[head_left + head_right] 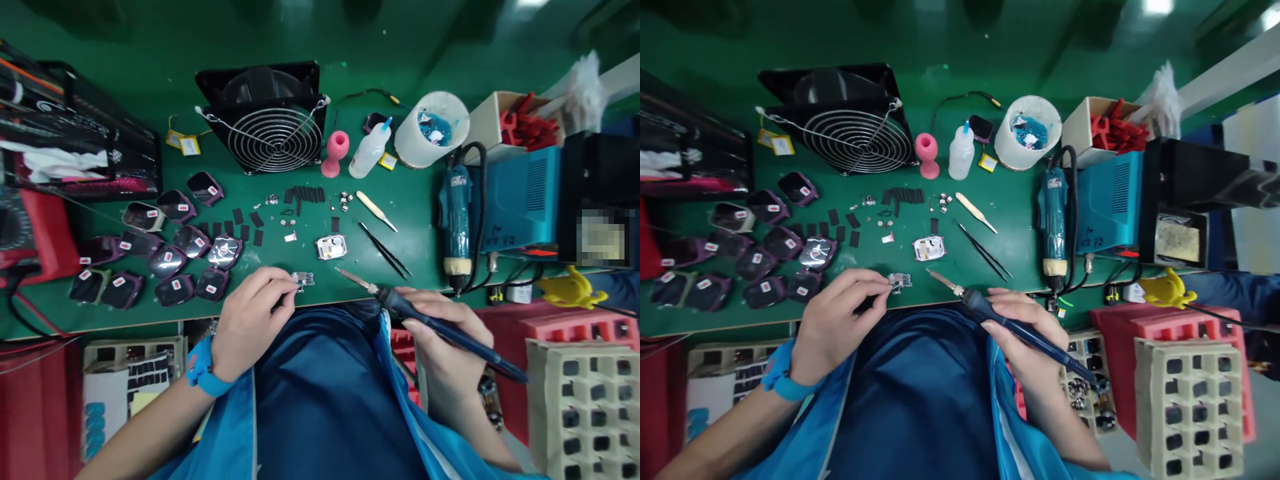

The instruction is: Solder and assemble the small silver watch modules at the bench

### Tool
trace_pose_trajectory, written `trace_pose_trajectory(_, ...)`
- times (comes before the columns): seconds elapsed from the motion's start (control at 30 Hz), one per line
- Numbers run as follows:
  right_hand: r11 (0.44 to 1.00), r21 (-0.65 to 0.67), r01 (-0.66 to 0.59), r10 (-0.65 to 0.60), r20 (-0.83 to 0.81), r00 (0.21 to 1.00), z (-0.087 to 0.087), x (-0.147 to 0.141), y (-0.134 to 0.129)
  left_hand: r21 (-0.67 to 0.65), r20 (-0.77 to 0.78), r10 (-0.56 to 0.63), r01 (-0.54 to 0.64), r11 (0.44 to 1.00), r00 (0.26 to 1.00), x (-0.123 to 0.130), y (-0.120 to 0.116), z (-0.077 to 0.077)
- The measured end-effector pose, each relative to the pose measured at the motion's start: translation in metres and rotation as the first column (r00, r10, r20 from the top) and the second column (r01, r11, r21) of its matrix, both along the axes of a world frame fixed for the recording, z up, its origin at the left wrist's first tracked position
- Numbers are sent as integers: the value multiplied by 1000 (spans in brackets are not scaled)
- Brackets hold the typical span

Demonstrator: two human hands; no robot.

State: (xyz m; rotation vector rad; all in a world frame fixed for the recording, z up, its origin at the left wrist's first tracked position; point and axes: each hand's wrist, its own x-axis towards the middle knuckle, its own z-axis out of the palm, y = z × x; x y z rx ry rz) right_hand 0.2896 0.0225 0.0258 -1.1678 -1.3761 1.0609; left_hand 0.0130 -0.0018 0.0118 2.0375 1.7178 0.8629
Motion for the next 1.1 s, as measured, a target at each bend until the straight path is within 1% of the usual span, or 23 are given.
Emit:
trace_pose_trajectory(0.07, 998, -48, -35, 35, -18, 999, -2, -4, -2, -9, -10, 12, -12, 1000, 1000, -1, -1, 1)
trace_pose_trajectory(0.13, 995, -67, -73, 70, -39, 997, -2, -8, -2, -11, -10, 19, -19, 1000, 1000, -2, -1, 3)
trace_pose_trajectory(0.23, 988, -29, -154, 153, -31, 988, -2, -12, 0, -5, 9, 37, -37, 999, 999, -6, -1, 3)
trace_pose_trajectory(0.33, 973, 30, -228, 227, 30, 973, -4, -14, 2, 20, 55, 75, -76, 997, 996, -9, -3, 0)
trace_pose_trajectory(0.4, 966, 54, -252, 248, 70, 966, -5, -15, 3, 29, 86, 98, -101, 994, 992, -10, -5, -2)
trace_pose_trajectory(0.47, 966, 50, -253, 248, 80, 965, -6, -17, 4, 21, 109, 101, -104, 994, 989, -11, -6, -3)
trace_pose_trajectory(0.53, 970, 22, -243, 241, 66, 968, -5, -19, 4, 8, 129, 75, -76, 997, 989, -11, -6, -4)
trace_pose_trajectory(0.6, 970, 9, -244, 243, 57, 968, -4, -20, 4, 18, 139, 20, -23, 1000, 990, -10, -3, -4)
trace_pose_trajectory(0.7, 966, 29, -259, 257, 61, 965, -4, -22, 5, 49, 126, -72, 66, 997, 989, -10, 1, -6)
trace_pose_trajectory(0.8, 963, 44, -264, 261, 60, 963, -6, -23, 4, 59, 105, -125, 119, 991, 987, -10, 4, -10)
trace_pose_trajectory(0.9, 962, 67, -266, 261, 68, 963, -6, -25, 5, 74, 79, -137, 131, 989, 987, -10, 3, -13)
trace_pose_trajectory(1.1, 954, 90, -287, 278, 100, 955, -8, -24, 6, 78, 83, -135, 128, 989, 987, -10, 2, -15)
